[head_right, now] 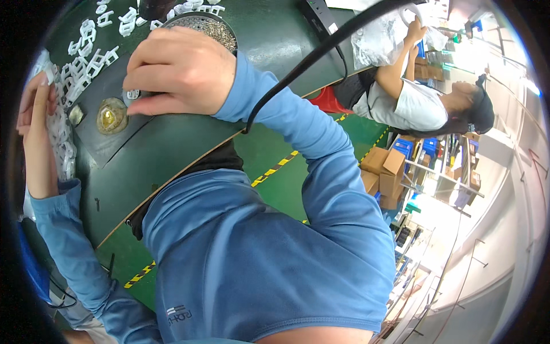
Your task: Assembling small plastic components by driving screws into them with an electric screwdriver.
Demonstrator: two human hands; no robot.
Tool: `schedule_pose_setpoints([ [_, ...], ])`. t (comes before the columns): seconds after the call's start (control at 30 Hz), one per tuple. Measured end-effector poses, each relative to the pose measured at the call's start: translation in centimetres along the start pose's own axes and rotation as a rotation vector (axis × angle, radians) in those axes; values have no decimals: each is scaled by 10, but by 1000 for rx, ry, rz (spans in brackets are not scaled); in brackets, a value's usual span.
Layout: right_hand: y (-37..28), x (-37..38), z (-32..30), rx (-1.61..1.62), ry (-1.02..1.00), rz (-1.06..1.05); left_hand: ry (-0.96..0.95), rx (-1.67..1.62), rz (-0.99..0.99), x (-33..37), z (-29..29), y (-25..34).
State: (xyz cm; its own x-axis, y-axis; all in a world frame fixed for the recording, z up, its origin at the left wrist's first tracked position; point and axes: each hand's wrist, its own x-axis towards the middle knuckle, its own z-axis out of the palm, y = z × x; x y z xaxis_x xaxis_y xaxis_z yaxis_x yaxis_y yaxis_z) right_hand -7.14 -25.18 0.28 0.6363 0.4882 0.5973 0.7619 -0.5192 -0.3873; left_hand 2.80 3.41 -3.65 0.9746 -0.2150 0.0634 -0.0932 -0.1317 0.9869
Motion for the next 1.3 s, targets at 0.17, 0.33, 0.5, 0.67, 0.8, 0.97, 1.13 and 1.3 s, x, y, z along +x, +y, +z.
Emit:
schedule_pose_setpoints([
  [0.17, 6, -4, -2, -3, -65, -45, -3, -39, 24, 0, 11, 4],
  [0.33, 4, 3, -11, -55, -157, -141, -22, -15, 79, -3, 9, 11],
  [0.5, -14, -15, -4, -296, -92, -89, 12, -19, 55, -7, 13, 32],
  [0.67, -26, -7, -18, -272, -151, 24, -78, -83, 39, -32, 32, 67],
  [0.8, -29, 16, -14, 34, 114, 231, -327, -175, 50, -48, 53, 79],
  [0.97, -21, 18, -3, 72, 174, 119, -383, -210, 95, -50, 56, 73],
  [1.13, -9, -8, -15, 197, -86, 354, -196, -106, 120, -38, 48, 56],
  [1.3, -8, -1, -10, 249, -103, 347, -168, -94, 111, -38, 44, 50],
])
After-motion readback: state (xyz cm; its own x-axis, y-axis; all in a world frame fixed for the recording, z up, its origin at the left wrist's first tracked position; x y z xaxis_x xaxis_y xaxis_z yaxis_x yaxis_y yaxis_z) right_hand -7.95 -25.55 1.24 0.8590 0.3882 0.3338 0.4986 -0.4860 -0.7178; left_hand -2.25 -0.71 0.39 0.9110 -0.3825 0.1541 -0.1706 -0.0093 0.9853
